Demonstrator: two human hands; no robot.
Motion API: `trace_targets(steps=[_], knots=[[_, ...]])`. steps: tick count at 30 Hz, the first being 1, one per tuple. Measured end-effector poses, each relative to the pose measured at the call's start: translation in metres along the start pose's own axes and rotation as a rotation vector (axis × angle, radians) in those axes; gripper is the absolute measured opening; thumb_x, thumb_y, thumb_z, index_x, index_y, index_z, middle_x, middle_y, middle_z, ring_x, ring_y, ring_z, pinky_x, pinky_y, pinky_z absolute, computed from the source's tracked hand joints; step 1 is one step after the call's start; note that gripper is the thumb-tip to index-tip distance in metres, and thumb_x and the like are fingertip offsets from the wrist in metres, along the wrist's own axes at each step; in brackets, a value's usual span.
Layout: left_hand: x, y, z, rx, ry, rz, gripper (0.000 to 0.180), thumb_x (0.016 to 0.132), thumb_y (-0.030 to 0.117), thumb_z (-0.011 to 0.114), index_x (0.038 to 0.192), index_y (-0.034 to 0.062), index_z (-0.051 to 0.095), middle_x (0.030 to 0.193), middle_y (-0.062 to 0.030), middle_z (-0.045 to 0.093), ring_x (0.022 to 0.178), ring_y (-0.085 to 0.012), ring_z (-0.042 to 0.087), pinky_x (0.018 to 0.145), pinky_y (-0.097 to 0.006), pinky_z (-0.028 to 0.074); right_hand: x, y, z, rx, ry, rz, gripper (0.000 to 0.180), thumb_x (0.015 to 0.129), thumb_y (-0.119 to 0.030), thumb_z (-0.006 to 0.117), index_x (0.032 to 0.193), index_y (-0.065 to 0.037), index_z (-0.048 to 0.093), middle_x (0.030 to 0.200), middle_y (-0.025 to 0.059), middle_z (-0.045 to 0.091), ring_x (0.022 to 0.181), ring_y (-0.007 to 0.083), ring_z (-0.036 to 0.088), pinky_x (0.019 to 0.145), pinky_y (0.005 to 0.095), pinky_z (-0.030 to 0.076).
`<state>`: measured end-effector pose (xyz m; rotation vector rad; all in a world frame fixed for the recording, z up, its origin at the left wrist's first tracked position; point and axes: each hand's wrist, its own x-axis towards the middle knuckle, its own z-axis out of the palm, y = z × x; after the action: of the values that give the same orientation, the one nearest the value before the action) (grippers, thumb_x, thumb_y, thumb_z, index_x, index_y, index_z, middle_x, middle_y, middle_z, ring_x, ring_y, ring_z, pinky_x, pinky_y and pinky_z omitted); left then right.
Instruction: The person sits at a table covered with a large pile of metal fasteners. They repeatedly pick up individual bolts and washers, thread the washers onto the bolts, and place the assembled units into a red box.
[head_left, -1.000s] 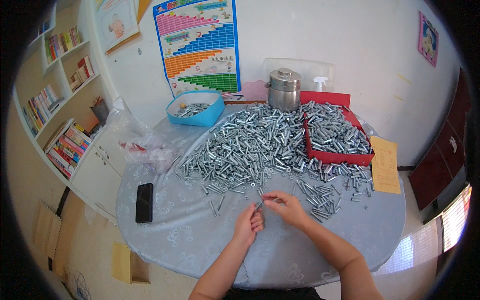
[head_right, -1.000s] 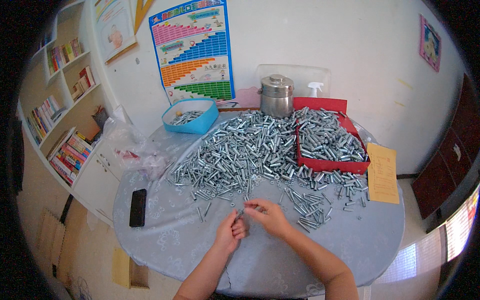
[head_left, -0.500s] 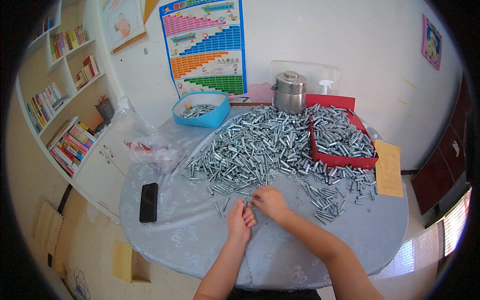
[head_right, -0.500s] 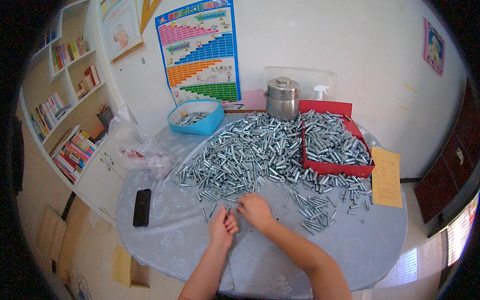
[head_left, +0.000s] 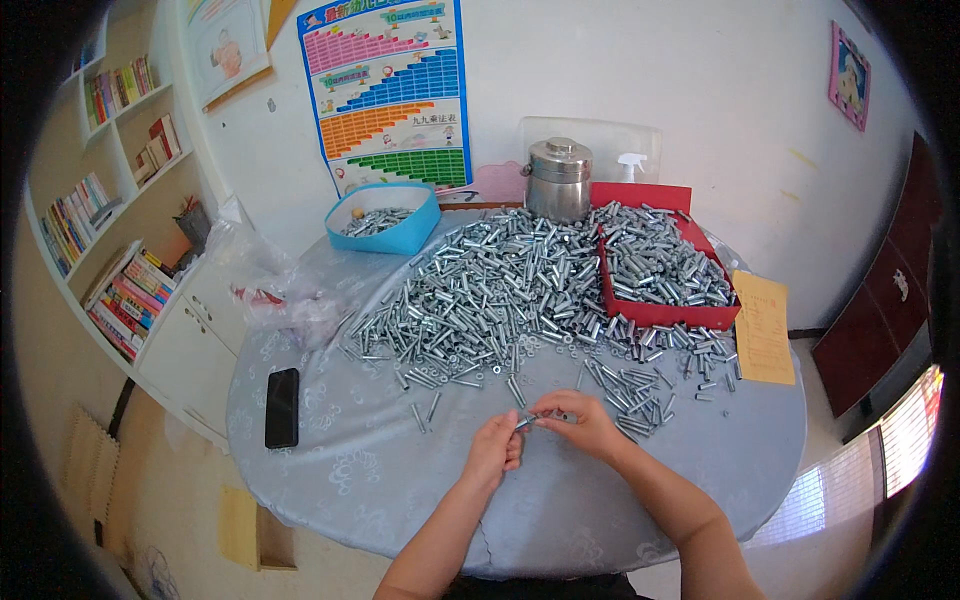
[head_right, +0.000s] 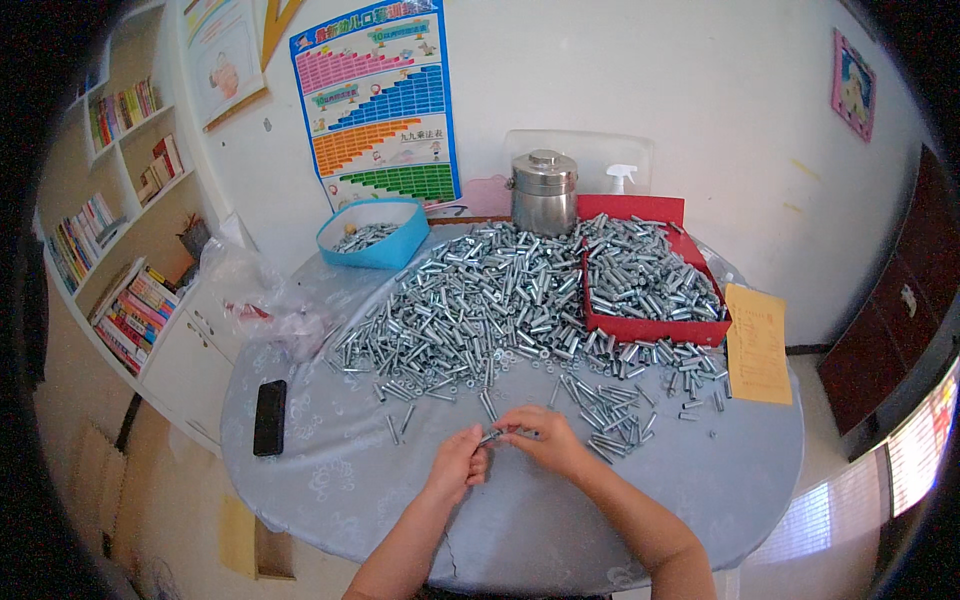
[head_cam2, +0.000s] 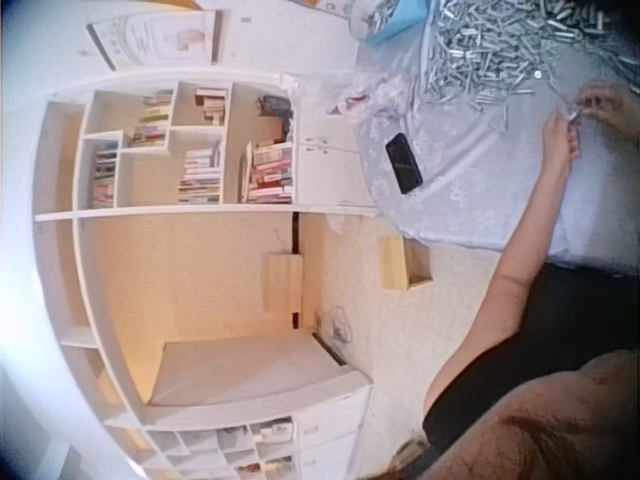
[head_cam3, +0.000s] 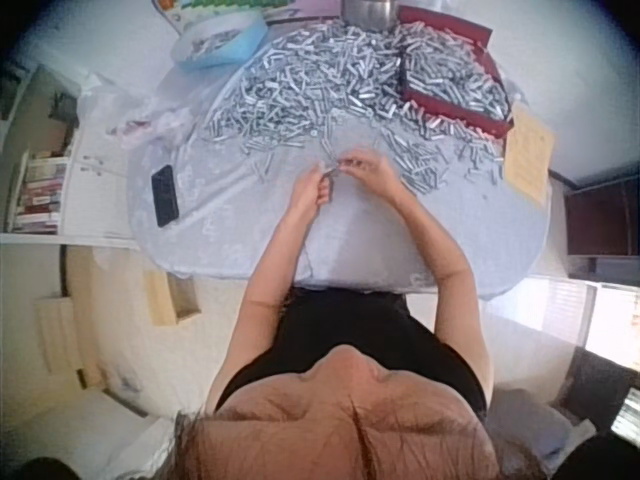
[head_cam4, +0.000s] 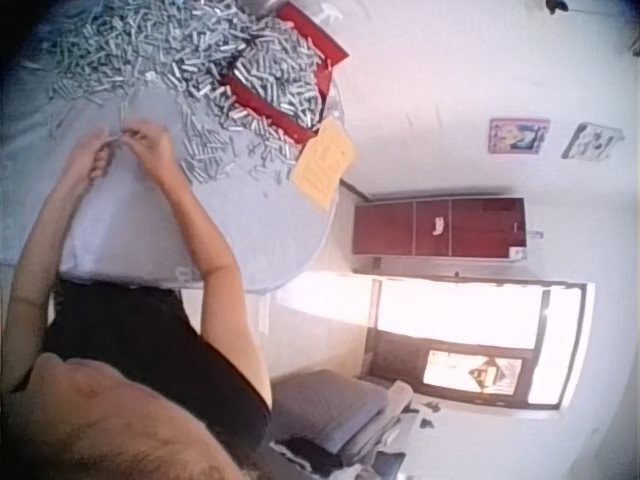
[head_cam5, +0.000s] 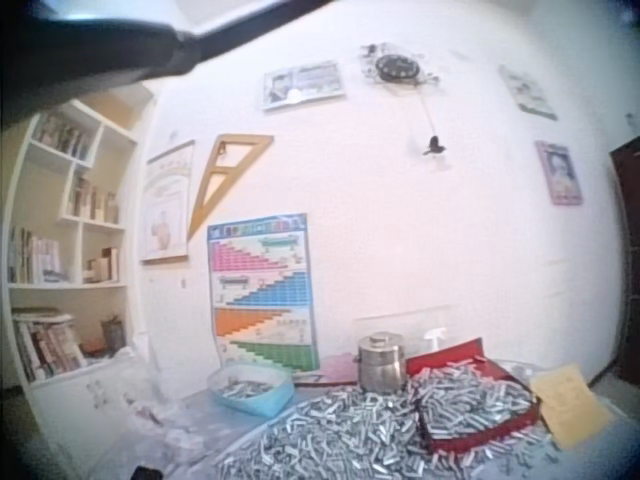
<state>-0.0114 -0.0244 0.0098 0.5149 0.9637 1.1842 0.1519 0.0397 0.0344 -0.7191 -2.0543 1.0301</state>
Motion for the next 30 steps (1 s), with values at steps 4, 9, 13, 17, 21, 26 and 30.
trace_targets(steps=[4,9,13,17,21,26,30], knots=[[-0.003,-0.002,0.004,0.07,-0.032,0.017,0.027,0.09,0.033,0.047,0.08,0.0084,0.047,0.054,0.0056,0.032,0.042,-0.003,0.025,0.036,-0.019,0.02,-0.008,-0.001,-0.004,-0.106,-0.004,-0.046,0.019,0.074,-0.011,0.066,0.092,-0.006,0.062,0.086,0.008,0.061,0.078,0.0202,0.058,0.07,0.0295,0.045],[-0.006,-0.003,0.012,0.204,-0.008,0.096,0.027,0.09,0.034,0.046,0.08,0.0087,0.048,0.053,0.0051,0.033,0.042,-0.0032,0.027,0.035,-0.02,0.022,-0.019,0.004,-0.005,-0.075,-0.033,0.064,0.02,0.074,-0.012,0.066,0.091,-0.005,0.06,0.087,0.0076,0.06,0.079,0.0202,0.057,0.071,0.0298,0.045],[-0.006,-0.007,0.012,0.215,-0.009,0.047,0.027,0.09,0.033,0.046,0.081,0.0084,0.048,0.053,0.0043,0.034,0.041,-0.004,0.028,0.035,-0.02,0.025,-0.02,0.008,-0.007,-0.269,0.034,-0.248,0.021,0.075,-0.014,0.065,0.093,-0.005,0.059,0.09,0.0082,0.059,0.083,0.0217,0.057,0.072,0.0317,0.046],[-0.004,-0.007,0.011,0.213,0.008,0.052,0.026,0.09,0.033,0.045,0.081,0.0084,0.048,0.052,0.0039,0.034,0.041,-0.0045,0.029,0.035,-0.02,0.025,-0.023,-0.003,-0.006,-0.145,-0.002,-0.015,0.02,0.077,-0.016,0.065,0.091,-0.004,0.058,0.085,0.0089,0.06,0.081,0.0198,0.058,0.071,0.0309,0.046],[-0.004,-0.01,0.013,0.222,0.009,0.082,0.026,0.09,0.032,0.045,0.082,0.0084,0.048,0.052,0.004,0.034,0.041,-0.0044,0.028,0.035,-0.02,0.025,-0.027,-0.002,0.0,-0.072,0.023,0.231,0.021,0.078,-0.017,0.065,0.092,-0.003,0.058,0.08,0.0086,0.061,0.076,0.0174,0.058,0.069,0.0283,0.046],[-0.005,-0.008,0.014,0.185,-0.023,0.091,0.026,0.091,0.033,0.045,0.083,0.0083,0.048,0.053,0.0045,0.032,0.042,-0.0042,0.027,0.036,-0.02,0.024,-0.027,0.0,0.002,0.149,0.092,0.228,0.019,0.076,-0.014,0.066,0.089,-0.002,0.059,0.08,0.0068,0.06,0.076,0.0143,0.057,0.069,0.0257,0.045],[-0.006,-0.007,0.014,0.176,-0.037,0.079,0.026,0.09,0.033,0.045,0.083,0.0085,0.047,0.053,0.0047,0.032,0.042,-0.004,0.026,0.036,-0.02,0.024,-0.025,0.0,-0.001,0.128,0.099,0.043,0.016,0.076,-0.013,0.066,0.086,-0.001,0.06,0.08,0.0064,0.06,0.075,0.013,0.056,0.068,0.0253,0.045]])
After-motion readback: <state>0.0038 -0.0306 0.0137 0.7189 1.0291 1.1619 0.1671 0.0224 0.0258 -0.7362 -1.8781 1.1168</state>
